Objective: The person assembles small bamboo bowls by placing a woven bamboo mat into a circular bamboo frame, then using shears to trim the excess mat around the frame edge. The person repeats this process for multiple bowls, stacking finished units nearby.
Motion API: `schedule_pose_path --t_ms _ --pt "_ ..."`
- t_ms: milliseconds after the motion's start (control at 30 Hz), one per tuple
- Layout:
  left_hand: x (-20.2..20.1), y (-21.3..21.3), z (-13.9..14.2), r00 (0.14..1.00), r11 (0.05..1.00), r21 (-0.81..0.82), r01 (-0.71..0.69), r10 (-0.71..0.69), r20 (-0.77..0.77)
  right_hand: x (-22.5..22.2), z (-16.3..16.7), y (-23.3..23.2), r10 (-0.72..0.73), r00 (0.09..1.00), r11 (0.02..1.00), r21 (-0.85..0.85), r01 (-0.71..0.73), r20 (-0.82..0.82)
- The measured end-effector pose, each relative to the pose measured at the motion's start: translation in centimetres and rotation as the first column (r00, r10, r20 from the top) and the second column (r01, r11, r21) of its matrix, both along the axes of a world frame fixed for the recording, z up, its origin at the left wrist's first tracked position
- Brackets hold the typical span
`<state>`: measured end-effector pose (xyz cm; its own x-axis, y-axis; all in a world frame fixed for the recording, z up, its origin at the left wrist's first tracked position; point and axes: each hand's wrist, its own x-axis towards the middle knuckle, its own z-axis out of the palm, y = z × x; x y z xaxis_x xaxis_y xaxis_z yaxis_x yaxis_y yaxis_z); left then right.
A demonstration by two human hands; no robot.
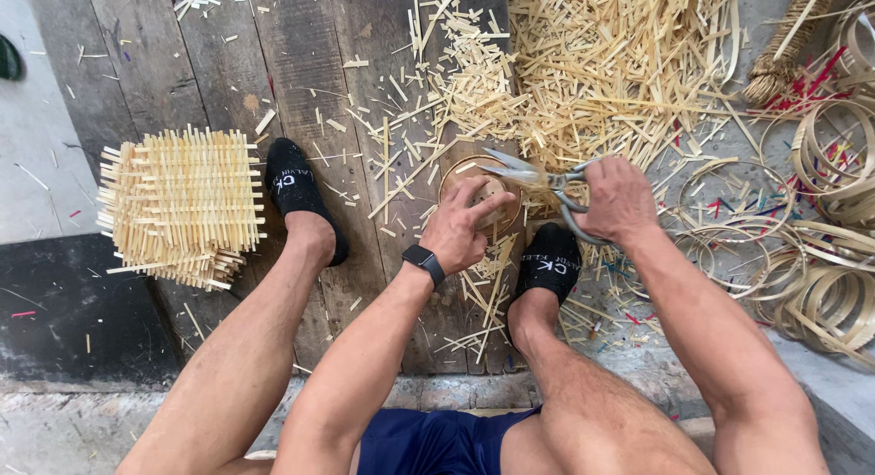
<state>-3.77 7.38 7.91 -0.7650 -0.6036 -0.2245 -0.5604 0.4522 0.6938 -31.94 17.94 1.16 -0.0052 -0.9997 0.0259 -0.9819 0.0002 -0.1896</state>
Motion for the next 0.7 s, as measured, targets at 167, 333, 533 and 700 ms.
schedule_pose_path --t_ms 167,333,533,700 --pt "0.2 0.0 0.1 0.999 1.000 0.013 -0.021 0.021 -0.029 -0.2 -2.0 1.0 -0.248 0.968 0.833 0.519 0.192 0.040" --pt "0.4 -0.7 -1.8 0.975 0.976 0.096 -0.195 0.204 -0.093 -2.6 -3.3 2.2 -0.551 0.831 0.810 0.290 0.509 0.080" --pt "0.3 -3.6 -6.3 0.800 0.794 0.133 -0.594 0.563 0.208 -1.1 0.0 1.3 -0.516 0.854 0.851 0.075 0.520 -0.066" --pt "-0.4 -3.9 -7.7 0.842 0.684 0.535 -0.497 0.528 0.107 4.0 3.0 -2.0 -0.663 0.636 0.638 0.743 0.203 0.396"
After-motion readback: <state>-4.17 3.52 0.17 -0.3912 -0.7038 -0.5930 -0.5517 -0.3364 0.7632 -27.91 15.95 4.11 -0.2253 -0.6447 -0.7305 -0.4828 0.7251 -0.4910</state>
